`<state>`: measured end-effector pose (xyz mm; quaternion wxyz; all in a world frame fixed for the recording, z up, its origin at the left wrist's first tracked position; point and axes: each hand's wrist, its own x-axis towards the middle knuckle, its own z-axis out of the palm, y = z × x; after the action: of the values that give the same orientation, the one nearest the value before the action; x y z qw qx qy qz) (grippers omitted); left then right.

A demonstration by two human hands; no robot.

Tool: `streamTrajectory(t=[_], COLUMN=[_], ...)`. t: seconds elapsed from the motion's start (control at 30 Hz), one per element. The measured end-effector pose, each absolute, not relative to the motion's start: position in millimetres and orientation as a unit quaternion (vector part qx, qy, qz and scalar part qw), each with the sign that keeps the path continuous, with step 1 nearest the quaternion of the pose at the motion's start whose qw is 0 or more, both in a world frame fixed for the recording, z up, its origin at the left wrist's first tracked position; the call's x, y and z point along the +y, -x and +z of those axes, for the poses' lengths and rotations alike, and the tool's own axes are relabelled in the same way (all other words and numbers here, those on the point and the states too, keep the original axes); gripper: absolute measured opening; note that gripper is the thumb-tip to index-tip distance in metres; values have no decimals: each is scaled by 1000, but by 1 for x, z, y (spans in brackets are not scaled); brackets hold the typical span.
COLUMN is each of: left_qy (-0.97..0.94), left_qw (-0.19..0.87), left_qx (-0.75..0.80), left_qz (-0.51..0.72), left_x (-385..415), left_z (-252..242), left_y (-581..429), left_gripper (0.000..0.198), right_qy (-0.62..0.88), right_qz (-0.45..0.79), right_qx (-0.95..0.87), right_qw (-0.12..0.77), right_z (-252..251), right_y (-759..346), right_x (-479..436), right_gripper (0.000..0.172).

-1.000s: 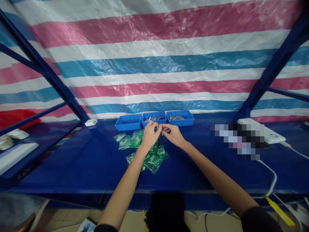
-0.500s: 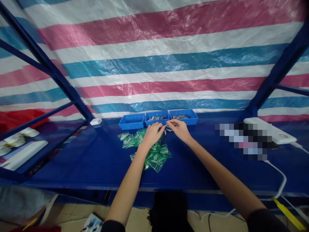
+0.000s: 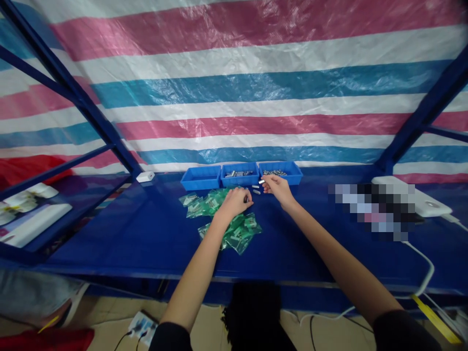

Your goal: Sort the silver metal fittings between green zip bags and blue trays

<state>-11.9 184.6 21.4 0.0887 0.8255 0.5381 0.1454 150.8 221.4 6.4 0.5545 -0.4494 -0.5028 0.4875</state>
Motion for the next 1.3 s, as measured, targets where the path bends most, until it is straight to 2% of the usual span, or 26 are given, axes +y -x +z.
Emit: streamTrajectory(t=[0.17,0.4,0.5,0.67,0.73,0.87,1.03,1.2,1.3], left_qy=[-832,-841,-844,-841,-837,-806,-749,-713,-686], left_qw=[95,168,193,214,221,194,165,216,254], left_qx=[519,472,464,456,455,474,495,491,476], left_qz=[172,203,188,198,210,296,408,452,488], left_x=[186,189,188,186,186,191,195,195,195], left_z=[17,10,10,9,8,11,17,23,25], left_y=[10,11,10,9,9,12,17,16,16], left_gripper=[2,20,21,16,17,12,12,18,21], right_qy=[438,491,486,341,339,394,413,417,400], right_qz=[518,457,444,508,506,472,486,527,580], right_qx=[-503,-524,-537,-586,-602,-625,-636,-589,-565], right_qw=[535,525,528,531,516,481,434,450,429], right_z=[5,-1,1,14,16,10,1,1,2], right_y=[-147,-155,-156,-150,-148,-148,-146,-144,-143], right_x=[224,235,237,231,228,225,222,218,215], right_gripper=[17,19,24,46,44,32,29,30,31])
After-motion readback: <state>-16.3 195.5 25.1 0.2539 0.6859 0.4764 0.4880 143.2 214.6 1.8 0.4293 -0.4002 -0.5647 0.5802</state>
